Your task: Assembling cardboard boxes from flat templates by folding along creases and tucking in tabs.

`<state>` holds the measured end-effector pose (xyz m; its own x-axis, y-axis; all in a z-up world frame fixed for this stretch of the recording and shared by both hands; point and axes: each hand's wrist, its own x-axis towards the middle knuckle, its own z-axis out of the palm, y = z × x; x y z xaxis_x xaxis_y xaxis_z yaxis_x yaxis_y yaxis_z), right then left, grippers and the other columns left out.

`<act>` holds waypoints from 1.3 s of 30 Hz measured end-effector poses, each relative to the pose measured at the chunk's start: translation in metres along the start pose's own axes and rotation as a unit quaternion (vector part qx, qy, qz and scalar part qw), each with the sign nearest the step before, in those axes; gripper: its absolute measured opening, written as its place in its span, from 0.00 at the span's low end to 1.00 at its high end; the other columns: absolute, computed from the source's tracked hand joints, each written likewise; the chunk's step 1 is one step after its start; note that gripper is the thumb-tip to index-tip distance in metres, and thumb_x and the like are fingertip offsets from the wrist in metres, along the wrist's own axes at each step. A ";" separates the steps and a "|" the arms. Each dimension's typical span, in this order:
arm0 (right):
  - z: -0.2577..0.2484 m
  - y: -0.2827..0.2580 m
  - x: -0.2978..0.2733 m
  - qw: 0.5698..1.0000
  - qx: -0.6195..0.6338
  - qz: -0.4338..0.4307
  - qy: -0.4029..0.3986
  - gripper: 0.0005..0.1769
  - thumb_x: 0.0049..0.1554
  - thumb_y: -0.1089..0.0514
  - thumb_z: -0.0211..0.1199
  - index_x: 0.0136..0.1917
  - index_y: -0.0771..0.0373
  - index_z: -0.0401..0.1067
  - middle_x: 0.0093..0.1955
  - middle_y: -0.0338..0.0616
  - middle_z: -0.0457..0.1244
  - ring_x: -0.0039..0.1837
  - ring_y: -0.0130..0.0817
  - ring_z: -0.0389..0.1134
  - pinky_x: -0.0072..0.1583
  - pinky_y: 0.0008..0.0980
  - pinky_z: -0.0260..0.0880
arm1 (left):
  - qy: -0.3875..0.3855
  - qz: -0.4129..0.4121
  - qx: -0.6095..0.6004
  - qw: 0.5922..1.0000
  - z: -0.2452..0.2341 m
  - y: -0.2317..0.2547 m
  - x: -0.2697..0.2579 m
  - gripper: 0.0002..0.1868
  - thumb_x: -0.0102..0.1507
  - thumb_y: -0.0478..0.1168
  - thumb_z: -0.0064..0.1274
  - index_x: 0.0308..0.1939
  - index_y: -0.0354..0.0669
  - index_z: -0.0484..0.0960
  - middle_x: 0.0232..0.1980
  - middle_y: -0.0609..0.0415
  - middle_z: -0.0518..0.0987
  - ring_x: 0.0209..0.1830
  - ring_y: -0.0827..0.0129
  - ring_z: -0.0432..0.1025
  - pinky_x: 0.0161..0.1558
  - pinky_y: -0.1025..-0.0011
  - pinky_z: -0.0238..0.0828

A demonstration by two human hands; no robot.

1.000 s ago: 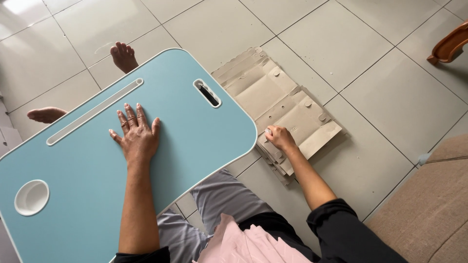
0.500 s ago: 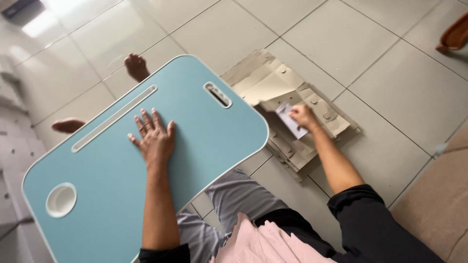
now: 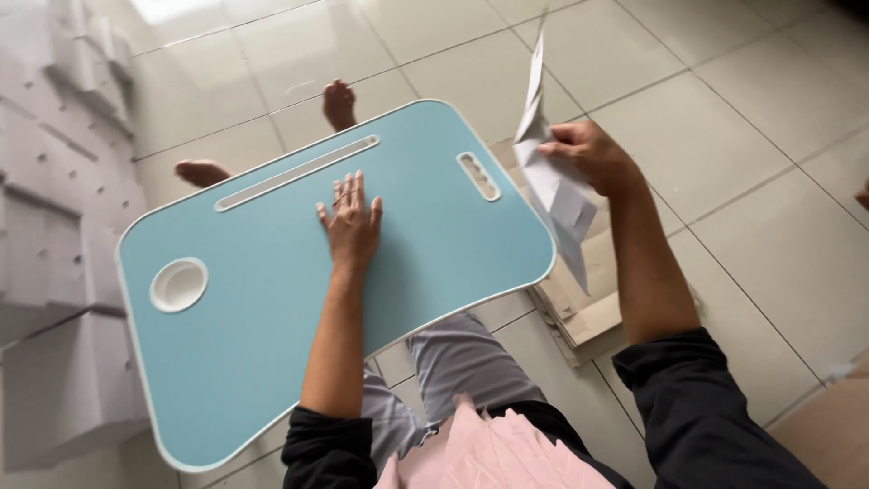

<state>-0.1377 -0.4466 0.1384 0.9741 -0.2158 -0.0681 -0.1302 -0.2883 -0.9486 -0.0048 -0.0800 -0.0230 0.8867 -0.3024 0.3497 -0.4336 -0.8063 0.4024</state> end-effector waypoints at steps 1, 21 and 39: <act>0.023 0.000 0.013 1.000 -0.001 -0.004 -0.012 0.05 0.60 0.58 0.66 0.44 0.62 0.75 0.33 0.38 0.64 0.34 0.24 0.67 0.36 0.24 0.70 | 0.005 -0.011 0.004 1.000 0.004 -0.009 -0.001 0.32 0.73 0.55 0.38 0.79 0.51 0.58 0.78 0.44 0.64 0.79 0.51 0.56 0.70 0.32 0.42; 0.238 -0.020 -0.045 0.872 -0.191 -0.374 -0.252 0.30 0.58 0.47 0.67 0.71 0.58 0.68 0.69 0.56 0.64 0.64 0.60 0.68 0.62 0.56 0.70 | 0.214 -0.084 -0.196 0.953 -0.152 -0.107 -0.074 0.40 0.64 0.34 0.52 0.79 0.37 0.54 0.79 0.36 0.58 0.78 0.42 0.52 0.75 0.50 0.53; 0.168 0.065 -0.099 0.820 -0.333 -0.423 -0.197 0.29 0.58 0.46 0.69 0.71 0.48 0.67 0.75 0.50 0.58 0.82 0.54 0.51 0.71 0.51 0.53 | -0.068 0.085 0.012 0.994 -0.147 -0.027 -0.231 0.40 0.56 0.51 0.64 0.72 0.56 0.69 0.78 0.47 0.60 0.82 0.46 0.45 0.75 0.46 0.42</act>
<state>-0.2117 -0.2869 0.0314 0.7351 0.6040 0.3081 0.6780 -0.6524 -0.3388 -0.2211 0.0864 0.0096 0.8145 -0.5005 0.2934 -0.5774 -0.7483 0.3266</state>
